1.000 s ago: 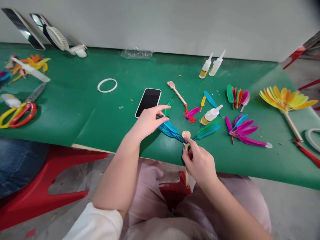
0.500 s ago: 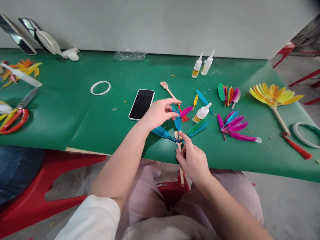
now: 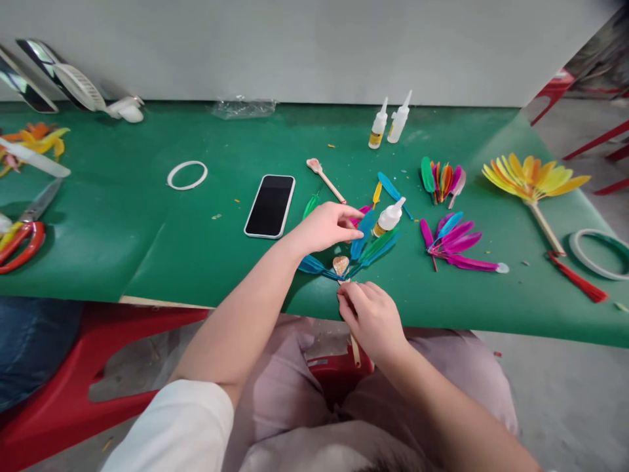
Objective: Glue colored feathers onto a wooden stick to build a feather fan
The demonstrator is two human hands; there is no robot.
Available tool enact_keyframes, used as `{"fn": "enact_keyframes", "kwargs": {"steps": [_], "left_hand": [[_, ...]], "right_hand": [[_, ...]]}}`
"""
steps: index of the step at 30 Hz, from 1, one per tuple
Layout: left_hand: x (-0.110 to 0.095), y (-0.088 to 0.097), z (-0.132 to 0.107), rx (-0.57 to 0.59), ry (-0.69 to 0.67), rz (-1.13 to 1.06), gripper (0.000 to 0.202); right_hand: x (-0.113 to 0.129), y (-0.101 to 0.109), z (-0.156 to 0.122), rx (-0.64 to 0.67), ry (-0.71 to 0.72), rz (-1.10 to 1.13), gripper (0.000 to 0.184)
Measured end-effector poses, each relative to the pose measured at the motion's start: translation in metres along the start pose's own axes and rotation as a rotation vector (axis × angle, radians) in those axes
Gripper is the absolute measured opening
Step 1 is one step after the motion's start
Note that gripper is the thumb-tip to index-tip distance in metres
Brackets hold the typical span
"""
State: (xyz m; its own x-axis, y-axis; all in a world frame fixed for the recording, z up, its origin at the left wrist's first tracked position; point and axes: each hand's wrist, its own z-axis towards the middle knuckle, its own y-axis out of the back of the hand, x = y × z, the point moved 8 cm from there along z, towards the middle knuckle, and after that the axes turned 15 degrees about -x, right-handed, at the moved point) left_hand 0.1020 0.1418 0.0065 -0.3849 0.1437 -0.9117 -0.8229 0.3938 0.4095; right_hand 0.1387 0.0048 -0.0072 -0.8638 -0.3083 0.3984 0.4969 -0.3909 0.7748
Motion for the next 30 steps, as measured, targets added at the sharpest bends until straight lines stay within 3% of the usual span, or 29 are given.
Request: {"fn": "enact_keyframes", "kwargs": {"steps": [5, 17, 30], "left_hand": [[0.015, 0.0, -0.001, -0.049, 0.139, -0.029, 0.01], [0.023, -0.003, 0.0, -0.069, 0.208, -0.135, 0.007], [0.018, -0.001, -0.004, -0.04, 0.177, -0.151, 0.008]], "right_hand": [[0.002, 0.001, -0.002, -0.002, 0.047, 0.028, 0.019], [0.001, 0.0, -0.001, -0.003, 0.056, 0.038, 0.018], [0.002, 0.001, 0.0, 0.001, 0.025, 0.062, 0.015]]}}
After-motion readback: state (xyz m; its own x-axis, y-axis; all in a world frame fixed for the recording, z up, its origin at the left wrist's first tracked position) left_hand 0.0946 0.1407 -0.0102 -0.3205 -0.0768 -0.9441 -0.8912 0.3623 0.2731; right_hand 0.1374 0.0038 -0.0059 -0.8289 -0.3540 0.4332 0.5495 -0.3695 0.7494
